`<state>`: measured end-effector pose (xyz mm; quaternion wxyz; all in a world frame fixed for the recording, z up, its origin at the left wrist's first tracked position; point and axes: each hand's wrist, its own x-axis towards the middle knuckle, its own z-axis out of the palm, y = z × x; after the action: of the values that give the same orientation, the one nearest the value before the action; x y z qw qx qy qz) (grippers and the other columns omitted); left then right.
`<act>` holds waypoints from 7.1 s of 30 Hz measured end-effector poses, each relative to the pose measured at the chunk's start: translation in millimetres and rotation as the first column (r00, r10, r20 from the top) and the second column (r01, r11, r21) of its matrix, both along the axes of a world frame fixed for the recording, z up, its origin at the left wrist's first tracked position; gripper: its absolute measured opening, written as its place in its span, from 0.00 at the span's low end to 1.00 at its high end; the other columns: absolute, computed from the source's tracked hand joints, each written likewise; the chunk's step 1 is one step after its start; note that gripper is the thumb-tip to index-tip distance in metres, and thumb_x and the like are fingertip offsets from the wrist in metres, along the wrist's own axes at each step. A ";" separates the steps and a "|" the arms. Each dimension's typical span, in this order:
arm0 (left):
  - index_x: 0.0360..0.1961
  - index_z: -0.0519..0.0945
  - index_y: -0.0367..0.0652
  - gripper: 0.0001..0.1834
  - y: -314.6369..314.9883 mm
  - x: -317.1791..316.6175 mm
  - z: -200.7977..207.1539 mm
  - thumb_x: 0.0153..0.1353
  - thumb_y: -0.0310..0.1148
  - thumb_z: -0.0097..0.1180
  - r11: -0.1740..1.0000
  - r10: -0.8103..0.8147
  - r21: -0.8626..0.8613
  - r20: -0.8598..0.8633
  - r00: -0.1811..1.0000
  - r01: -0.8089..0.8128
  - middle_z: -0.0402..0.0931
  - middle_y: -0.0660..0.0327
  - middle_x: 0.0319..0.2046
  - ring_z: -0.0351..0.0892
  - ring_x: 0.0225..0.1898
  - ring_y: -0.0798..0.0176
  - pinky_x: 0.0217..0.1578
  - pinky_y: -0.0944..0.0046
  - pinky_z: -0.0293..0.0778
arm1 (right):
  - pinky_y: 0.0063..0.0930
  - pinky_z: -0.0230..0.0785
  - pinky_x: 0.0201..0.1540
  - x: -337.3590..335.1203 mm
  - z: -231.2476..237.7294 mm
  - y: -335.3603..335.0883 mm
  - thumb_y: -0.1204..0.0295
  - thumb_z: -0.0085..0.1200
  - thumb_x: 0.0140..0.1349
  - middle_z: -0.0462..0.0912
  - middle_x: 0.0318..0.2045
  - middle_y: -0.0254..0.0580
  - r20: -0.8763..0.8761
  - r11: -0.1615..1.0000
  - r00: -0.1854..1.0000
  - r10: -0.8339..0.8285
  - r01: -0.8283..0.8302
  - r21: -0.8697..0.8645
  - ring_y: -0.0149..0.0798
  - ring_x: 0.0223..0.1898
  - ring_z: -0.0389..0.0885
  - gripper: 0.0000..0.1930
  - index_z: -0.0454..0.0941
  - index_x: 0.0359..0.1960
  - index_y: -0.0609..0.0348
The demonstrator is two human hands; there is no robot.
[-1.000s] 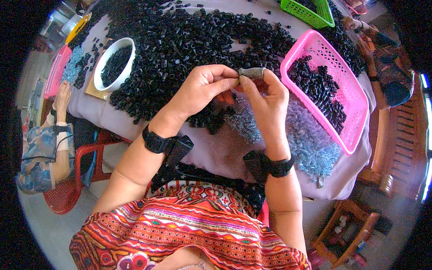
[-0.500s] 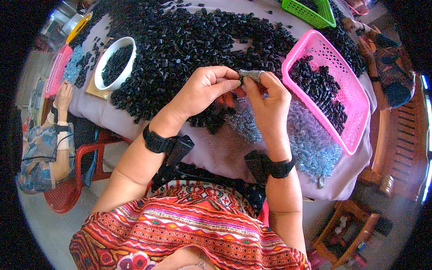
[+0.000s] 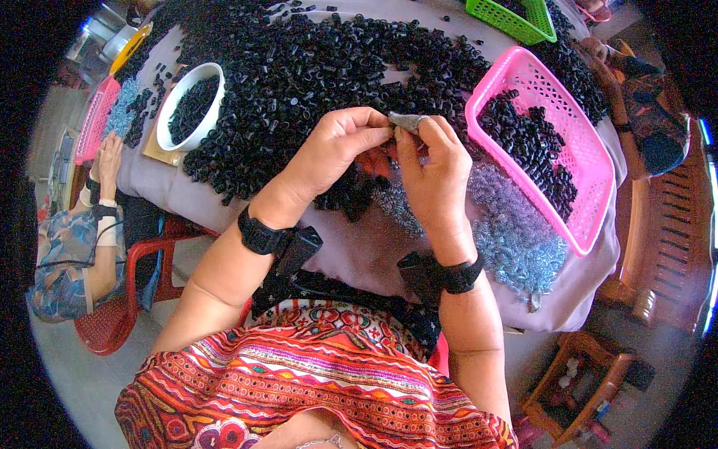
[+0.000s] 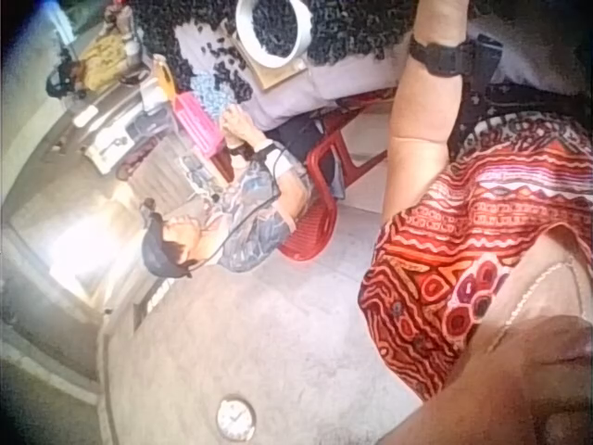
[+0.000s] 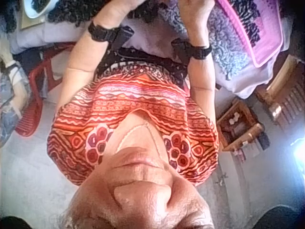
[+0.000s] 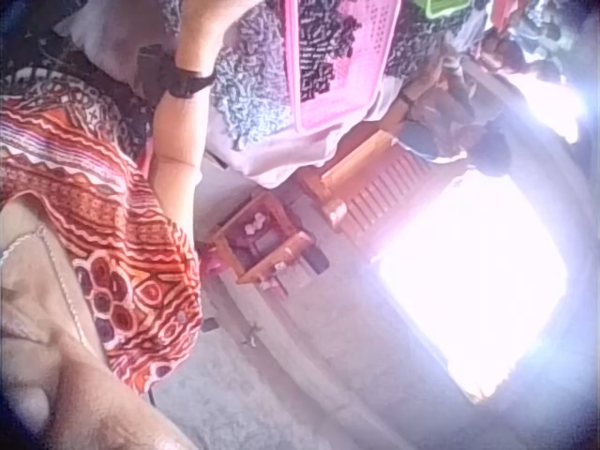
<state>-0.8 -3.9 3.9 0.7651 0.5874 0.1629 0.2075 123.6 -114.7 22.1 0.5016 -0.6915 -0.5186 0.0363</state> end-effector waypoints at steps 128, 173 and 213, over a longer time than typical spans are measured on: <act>0.46 0.81 0.34 0.11 2.0 -2.6 -1.2 0.63 0.23 0.57 0.670 0.130 0.738 -0.012 0.991 -0.079 0.77 0.52 0.37 0.80 0.40 0.55 0.44 0.63 0.75 | 0.30 0.75 0.37 10.9 1.4 -7.5 0.81 0.59 0.54 0.79 0.30 0.45 -0.126 0.992 0.991 0.048 -0.062 -0.110 0.37 0.31 0.82 0.08 0.74 0.35 0.65; 0.48 0.81 0.36 0.10 3.5 -1.7 -1.6 0.68 0.28 0.58 0.982 -0.044 0.177 -0.083 0.996 0.058 0.85 0.62 0.36 0.82 0.34 0.72 0.37 0.71 0.79 | 0.26 0.71 0.34 11.8 -1.1 -9.5 0.80 0.61 0.58 0.75 0.27 0.42 -0.109 0.994 0.988 0.110 -0.108 0.026 0.31 0.28 0.76 0.05 0.77 0.34 0.66; 0.45 0.80 0.37 0.08 -0.1 -1.8 -1.9 0.69 0.28 0.58 0.983 -0.066 0.163 -0.113 0.991 0.084 0.83 0.64 0.34 0.79 0.30 0.74 0.33 0.72 0.77 | 0.32 0.74 0.33 6.8 7.4 -10.5 0.80 0.60 0.58 0.78 0.30 0.46 0.071 0.995 0.994 0.081 -0.077 -0.068 0.45 0.29 0.81 0.05 0.79 0.35 0.64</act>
<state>-2.6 -4.0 1.9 0.7105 0.6656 0.1633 0.1597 130.4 -125.2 29.5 0.4576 -0.6871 -0.5624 0.0473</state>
